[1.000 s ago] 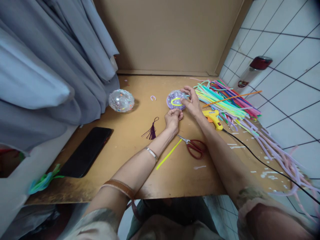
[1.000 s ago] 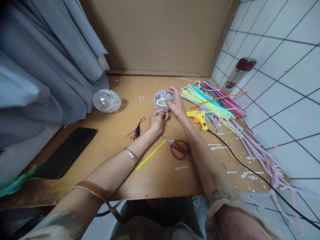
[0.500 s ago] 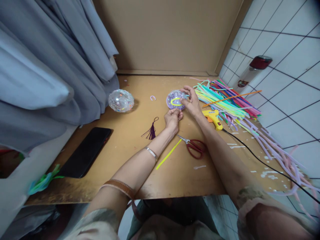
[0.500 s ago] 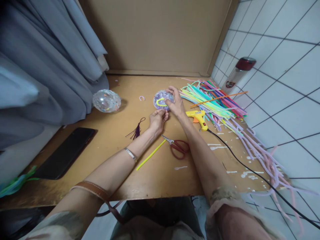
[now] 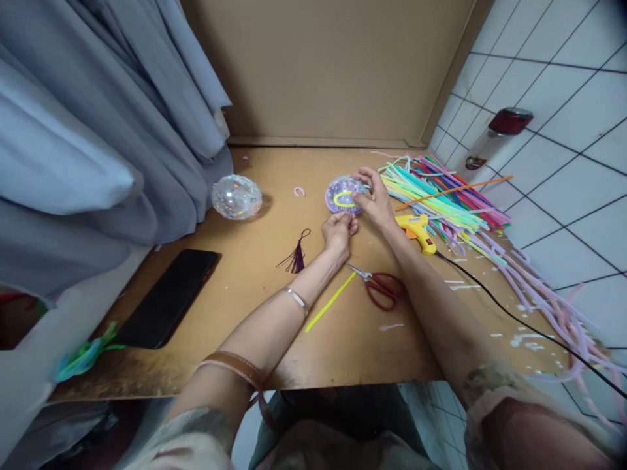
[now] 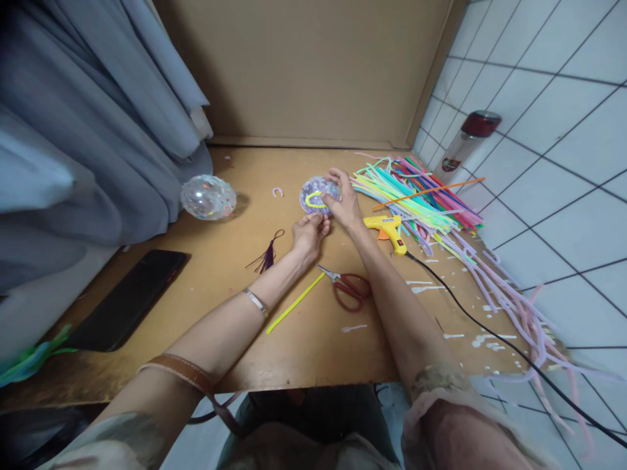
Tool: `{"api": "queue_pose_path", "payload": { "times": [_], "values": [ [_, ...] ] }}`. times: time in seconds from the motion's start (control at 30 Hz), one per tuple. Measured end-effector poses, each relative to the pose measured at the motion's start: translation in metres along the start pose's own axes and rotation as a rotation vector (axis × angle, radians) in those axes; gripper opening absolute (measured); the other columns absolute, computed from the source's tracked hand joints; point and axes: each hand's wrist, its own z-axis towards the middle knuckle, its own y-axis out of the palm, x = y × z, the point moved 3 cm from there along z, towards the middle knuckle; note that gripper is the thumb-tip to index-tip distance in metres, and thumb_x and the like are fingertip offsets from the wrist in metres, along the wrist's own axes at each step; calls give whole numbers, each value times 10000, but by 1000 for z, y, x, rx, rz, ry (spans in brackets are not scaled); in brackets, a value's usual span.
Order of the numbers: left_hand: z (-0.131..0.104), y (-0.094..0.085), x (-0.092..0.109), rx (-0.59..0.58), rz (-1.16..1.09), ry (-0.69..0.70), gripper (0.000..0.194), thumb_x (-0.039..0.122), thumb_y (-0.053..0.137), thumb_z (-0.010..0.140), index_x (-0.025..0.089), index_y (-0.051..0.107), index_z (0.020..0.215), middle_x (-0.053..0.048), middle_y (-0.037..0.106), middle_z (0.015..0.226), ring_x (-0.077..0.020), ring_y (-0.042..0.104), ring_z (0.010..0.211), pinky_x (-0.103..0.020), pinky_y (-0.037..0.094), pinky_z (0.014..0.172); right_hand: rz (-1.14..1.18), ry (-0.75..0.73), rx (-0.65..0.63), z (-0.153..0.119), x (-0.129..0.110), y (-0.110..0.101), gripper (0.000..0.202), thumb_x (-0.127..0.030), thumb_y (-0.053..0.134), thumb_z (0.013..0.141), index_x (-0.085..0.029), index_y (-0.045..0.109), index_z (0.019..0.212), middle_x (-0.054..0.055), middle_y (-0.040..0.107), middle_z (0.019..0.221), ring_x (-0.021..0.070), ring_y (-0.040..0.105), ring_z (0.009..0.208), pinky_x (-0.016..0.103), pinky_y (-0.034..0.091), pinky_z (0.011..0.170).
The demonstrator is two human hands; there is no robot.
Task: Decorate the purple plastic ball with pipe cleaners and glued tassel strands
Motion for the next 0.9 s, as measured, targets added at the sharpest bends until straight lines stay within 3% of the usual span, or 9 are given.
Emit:
{"api": "queue_pose_path", "payload": {
  "times": [0.63,0.9],
  "values": [
    [-2,0,2,-38,-8,-13,179,39,618,857,129,597,704,32,601,609,-33,540,518,-160,460,607,-23,4,-2,-1,-2,0,769,-785,679,718,-320,458,1288,121,612,1381,343,512,1380,606,351,1203],
    [-8,0,6,35,-40,-51,162,-12,530,828,141,554,781,31,616,609,-49,556,508,-196,502,652,-3,3,7,-1,0,0,746,-747,691,722,-315,462,1286,124,602,1388,347,504,1382,637,339,1203]
  ]
}}
